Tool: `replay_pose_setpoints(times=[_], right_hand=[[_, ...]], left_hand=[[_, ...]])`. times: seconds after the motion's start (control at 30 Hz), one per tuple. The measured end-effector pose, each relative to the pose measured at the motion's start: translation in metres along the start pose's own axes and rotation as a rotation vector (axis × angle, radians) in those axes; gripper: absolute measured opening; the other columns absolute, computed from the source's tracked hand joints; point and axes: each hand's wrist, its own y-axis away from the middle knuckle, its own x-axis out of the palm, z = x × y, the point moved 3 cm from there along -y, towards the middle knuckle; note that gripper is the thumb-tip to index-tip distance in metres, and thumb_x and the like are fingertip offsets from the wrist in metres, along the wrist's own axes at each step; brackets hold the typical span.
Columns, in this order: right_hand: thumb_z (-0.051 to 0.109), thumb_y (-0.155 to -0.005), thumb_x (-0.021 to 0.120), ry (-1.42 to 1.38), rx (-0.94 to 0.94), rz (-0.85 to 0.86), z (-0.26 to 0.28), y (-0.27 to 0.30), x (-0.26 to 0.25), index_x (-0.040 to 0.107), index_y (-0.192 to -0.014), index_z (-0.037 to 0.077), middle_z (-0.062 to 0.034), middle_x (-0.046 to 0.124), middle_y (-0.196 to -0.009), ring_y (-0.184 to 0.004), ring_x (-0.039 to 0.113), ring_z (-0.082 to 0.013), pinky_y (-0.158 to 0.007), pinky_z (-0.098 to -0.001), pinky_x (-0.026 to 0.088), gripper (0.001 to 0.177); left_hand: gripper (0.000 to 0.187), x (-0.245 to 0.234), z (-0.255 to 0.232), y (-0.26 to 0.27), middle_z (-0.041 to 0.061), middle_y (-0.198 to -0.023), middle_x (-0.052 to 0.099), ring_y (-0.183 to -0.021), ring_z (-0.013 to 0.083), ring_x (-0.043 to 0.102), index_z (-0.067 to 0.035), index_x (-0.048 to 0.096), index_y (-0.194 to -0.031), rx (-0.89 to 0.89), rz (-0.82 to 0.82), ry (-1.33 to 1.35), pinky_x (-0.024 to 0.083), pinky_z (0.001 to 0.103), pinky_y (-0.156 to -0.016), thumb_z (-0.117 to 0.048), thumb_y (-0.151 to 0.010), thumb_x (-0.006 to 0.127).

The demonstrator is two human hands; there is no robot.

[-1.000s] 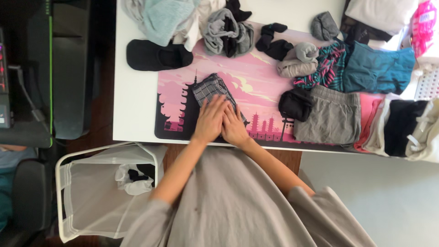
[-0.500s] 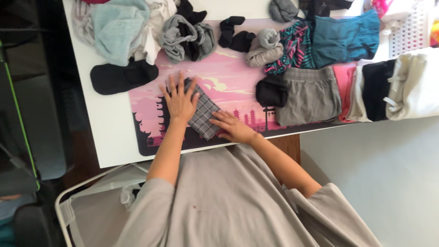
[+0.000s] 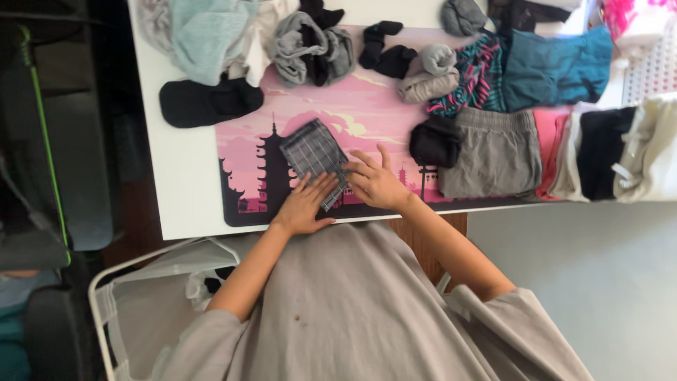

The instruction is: The person picks up clothes from a laundry basket and folds several items including shorts, socks, and a t-shirt on a desk.

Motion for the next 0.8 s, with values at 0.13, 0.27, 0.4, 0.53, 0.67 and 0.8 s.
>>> replay_pose_setpoints(times=[0.13, 0.27, 0.4, 0.53, 0.67, 0.8], right_hand=[[0.016, -0.087, 0.065, -0.06, -0.075, -0.015, -0.001, -0.053, 0.007, 0.067, -0.102, 0.012, -0.0017, 0.074, -0.111, -0.122, 0.067, -0.025, -0.111, -0.0679, 0.027, 0.015], [0.028, -0.103, 0.058, -0.478, 0.348, 0.293, -0.026, -0.082, 0.039, 0.065, -0.12, 0.012, -0.0119, 0.071, -0.098, -0.096, 0.073, -0.0329, -0.091, -0.0454, 0.057, 0.024], [0.029, -0.093, 0.073, -0.567, 0.435, 0.222, -0.049, -0.068, 0.047, 0.05, -0.133, 0.006, -0.0165, 0.072, -0.091, -0.079, 0.071, -0.0319, -0.071, -0.0405, 0.054, 0.051], [0.018, -0.102, 0.075, -0.799, 0.555, 0.16, -0.066, -0.031, 0.079, 0.06, -0.135, 0.006, -0.0119, 0.068, -0.094, -0.088, 0.064, -0.0171, -0.083, -0.0324, 0.055, 0.039], [0.017, -0.103, 0.071, -1.225, 0.664, 0.056, -0.059, -0.024, 0.094, 0.053, -0.128, 0.002, -0.0035, 0.068, -0.109, -0.099, 0.064, -0.0106, -0.09, -0.0277, 0.054, 0.033], [0.009, -0.09, 0.077, -1.134, 0.629, -0.15, -0.037, -0.027, 0.076, 0.044, -0.125, 0.008, -0.0036, 0.065, -0.111, -0.103, 0.062, -0.0101, -0.09, -0.028, 0.052, 0.048]], left_hand=[[0.054, 0.035, 0.017, 0.012, 0.023, -0.137, 0.064, -0.136, 0.0403, 0.055, -0.001, 0.058, -0.139, -0.317, -0.239, 0.247, 0.045, 0.044, -0.113, -0.043, -0.106, 0.054], [0.053, 0.061, 0.051, 0.012, 0.029, -0.11, 0.073, -0.116, 0.0395, 0.07, -0.003, 0.069, -0.128, -0.899, -0.106, 0.591, 0.056, 0.046, -0.092, -0.045, -0.111, 0.042], [0.055, 0.039, 0.079, 0.001, 0.024, -0.115, 0.072, -0.113, 0.0405, 0.067, 0.0, 0.061, -0.131, -0.745, -0.399, 0.802, 0.05, 0.042, -0.096, -0.046, -0.106, 0.042], [0.056, 0.031, 0.086, -0.009, 0.023, -0.116, 0.072, -0.113, 0.0398, 0.066, -0.001, 0.062, -0.131, -0.77, -0.297, 0.75, 0.05, 0.041, -0.095, -0.047, -0.105, 0.043], [0.055, 0.025, 0.078, -0.011, 0.021, -0.113, 0.074, -0.111, 0.036, 0.069, -0.001, 0.064, -0.127, -0.751, -0.174, 0.751, 0.051, 0.039, -0.096, -0.047, -0.106, 0.045], [0.053, 0.014, 0.069, -0.01, 0.018, -0.115, 0.075, -0.112, 0.0297, 0.07, -0.002, 0.064, -0.129, -0.701, -0.149, 0.834, 0.05, 0.037, -0.097, -0.046, -0.104, 0.048]])
